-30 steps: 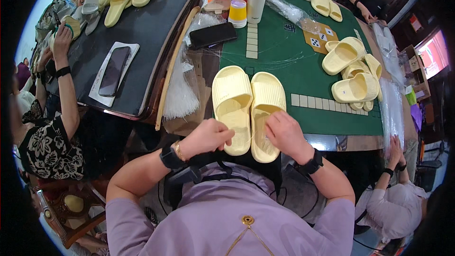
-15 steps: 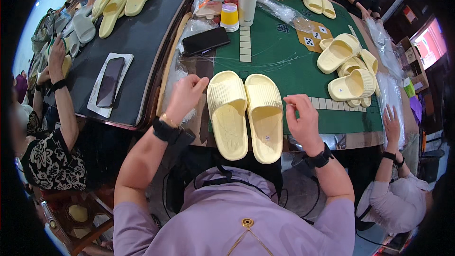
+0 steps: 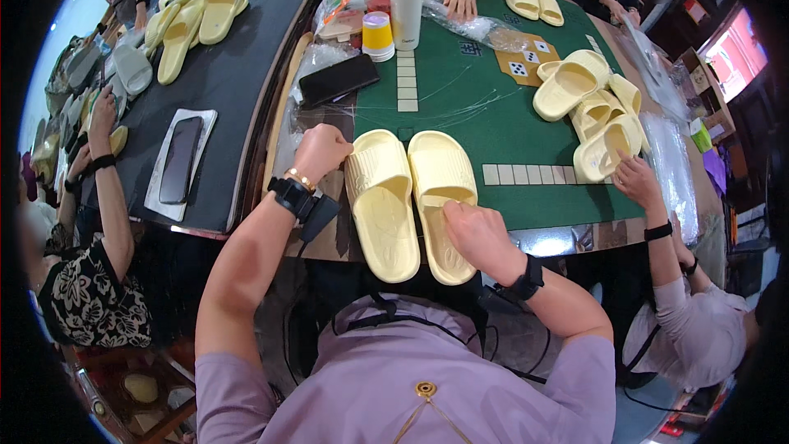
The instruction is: Trimming loose threads and inspecting yellow, white, and black slippers at a production table.
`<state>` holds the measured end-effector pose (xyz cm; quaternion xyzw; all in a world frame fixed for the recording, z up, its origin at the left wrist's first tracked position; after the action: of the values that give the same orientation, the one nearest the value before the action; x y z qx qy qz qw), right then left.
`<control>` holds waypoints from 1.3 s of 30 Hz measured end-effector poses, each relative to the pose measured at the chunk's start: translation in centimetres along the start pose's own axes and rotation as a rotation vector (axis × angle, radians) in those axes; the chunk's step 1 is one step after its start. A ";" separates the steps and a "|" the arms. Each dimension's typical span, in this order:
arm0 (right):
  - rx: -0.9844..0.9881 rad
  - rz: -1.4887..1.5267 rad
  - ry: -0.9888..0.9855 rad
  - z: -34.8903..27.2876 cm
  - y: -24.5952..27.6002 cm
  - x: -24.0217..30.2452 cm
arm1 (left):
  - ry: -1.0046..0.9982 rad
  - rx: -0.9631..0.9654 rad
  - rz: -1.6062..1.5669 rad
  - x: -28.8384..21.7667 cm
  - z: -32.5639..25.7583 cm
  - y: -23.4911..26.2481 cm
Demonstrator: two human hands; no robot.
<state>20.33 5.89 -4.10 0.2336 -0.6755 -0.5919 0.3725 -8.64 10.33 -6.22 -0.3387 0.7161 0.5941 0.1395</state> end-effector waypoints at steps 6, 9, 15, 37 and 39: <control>-0.136 0.119 0.089 1.4 -0.5 1.3 | -0.292 -0.180 -0.101 -1.7 -1.0 0.4; -0.133 0.127 0.014 1.0 -1.0 0.6 | -0.301 -0.040 -0.209 -5.8 -0.2 -1.6; -0.011 0.156 -0.010 3.1 -2.5 0.2 | -0.473 0.007 -0.055 -9.2 1.2 -2.3; -0.081 0.148 0.030 3.0 -1.5 0.8 | -0.702 0.136 0.400 -12.7 3.2 -6.7; -0.103 0.152 0.026 3.1 -2.0 0.2 | -0.618 0.137 0.434 -13.0 3.3 -6.6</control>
<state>17.47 7.30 -6.09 0.1697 -0.6550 -0.5928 0.4367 4.53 17.23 -4.22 0.0263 0.7335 0.6345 0.2421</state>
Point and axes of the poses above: each hand's wrist, its own z-axis towards the middle knuckle, its own y-axis out of the back of the hand, x = y × z, the point moved 6 cm from there along z, towards the middle knuckle, and after that the axes turned 10 degrees about x, right-handed, at the moved point
